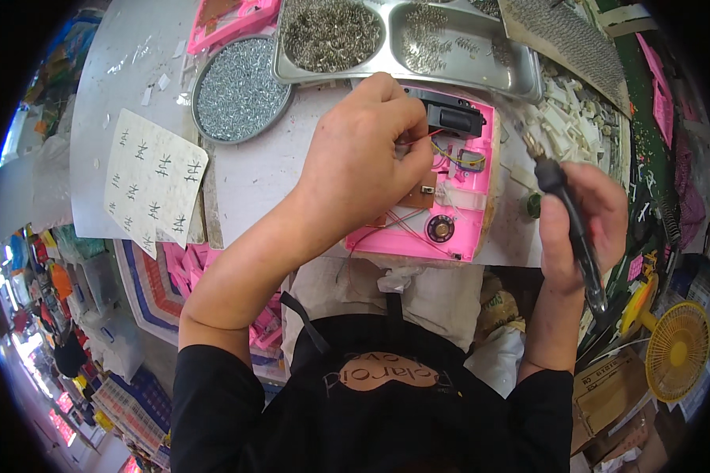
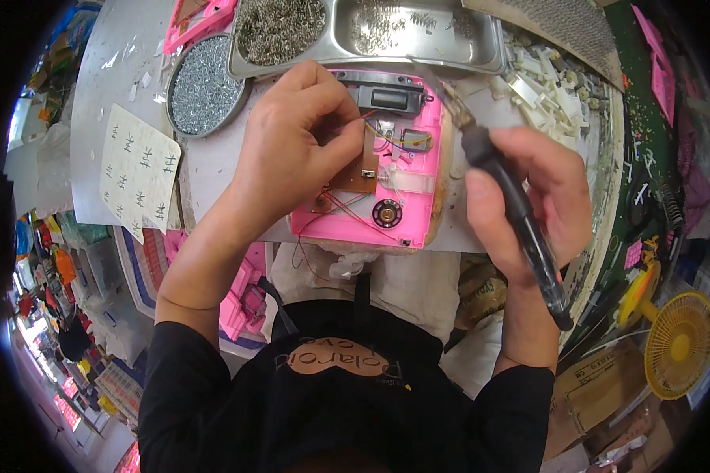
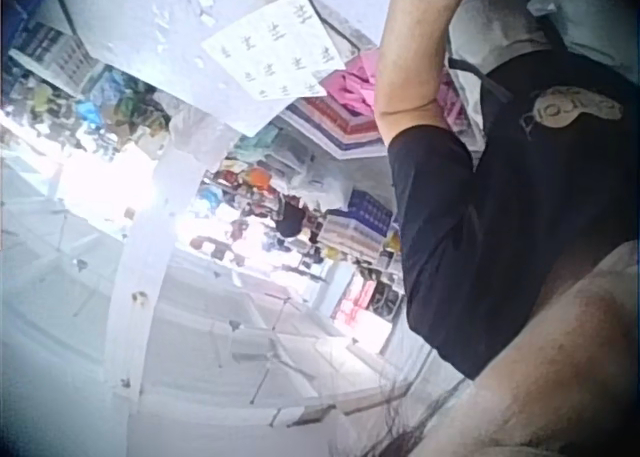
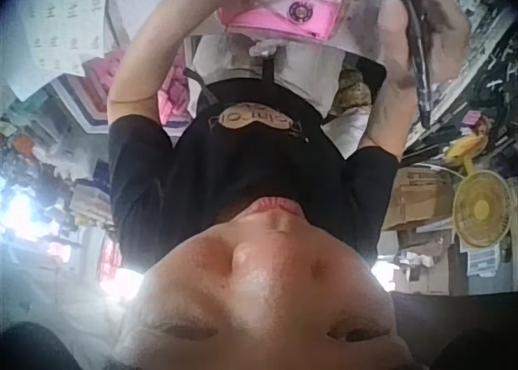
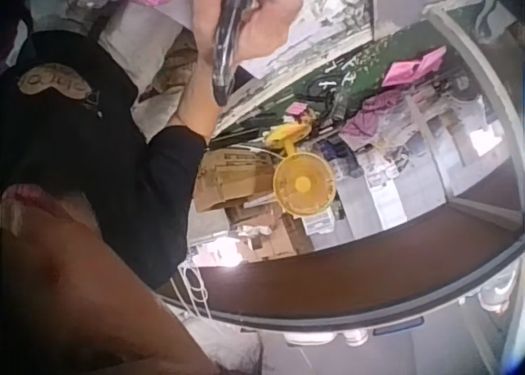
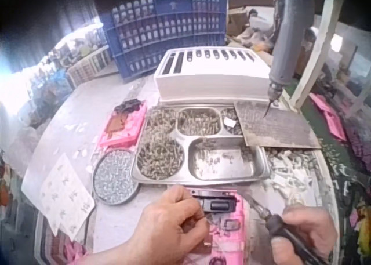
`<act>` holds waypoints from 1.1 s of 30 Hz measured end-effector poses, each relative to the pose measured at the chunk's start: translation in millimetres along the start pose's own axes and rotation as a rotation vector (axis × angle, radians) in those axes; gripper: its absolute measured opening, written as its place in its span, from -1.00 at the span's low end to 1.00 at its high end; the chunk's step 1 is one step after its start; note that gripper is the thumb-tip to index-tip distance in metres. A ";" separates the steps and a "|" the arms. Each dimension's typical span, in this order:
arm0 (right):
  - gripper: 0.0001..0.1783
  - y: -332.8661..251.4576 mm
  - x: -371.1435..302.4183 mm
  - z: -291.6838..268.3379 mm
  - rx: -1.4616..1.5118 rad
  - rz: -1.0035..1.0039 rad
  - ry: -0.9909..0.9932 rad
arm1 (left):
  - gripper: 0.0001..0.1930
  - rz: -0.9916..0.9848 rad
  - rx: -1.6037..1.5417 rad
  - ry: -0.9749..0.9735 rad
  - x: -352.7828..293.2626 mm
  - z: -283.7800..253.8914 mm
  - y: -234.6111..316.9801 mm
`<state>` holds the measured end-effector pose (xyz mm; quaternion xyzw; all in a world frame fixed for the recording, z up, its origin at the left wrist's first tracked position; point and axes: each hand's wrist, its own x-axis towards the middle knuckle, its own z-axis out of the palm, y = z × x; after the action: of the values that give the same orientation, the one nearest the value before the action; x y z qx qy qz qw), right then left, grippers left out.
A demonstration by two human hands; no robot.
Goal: Assembling the internal components of a pink electronic device, including soldering wires and using an electric screwdriver.
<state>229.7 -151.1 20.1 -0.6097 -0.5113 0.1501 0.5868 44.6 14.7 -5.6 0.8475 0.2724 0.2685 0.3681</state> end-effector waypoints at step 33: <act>-0.64 15.0 9.7 -3.5 -0.140 -0.348 -0.318 | -0.92 0.009 0.014 0.026 -0.5 1.5 -0.7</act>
<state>243.4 -142.1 12.1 -0.5205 -0.7037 0.1050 0.4721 45.1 14.1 -7.1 0.8477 0.2752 0.2793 0.3573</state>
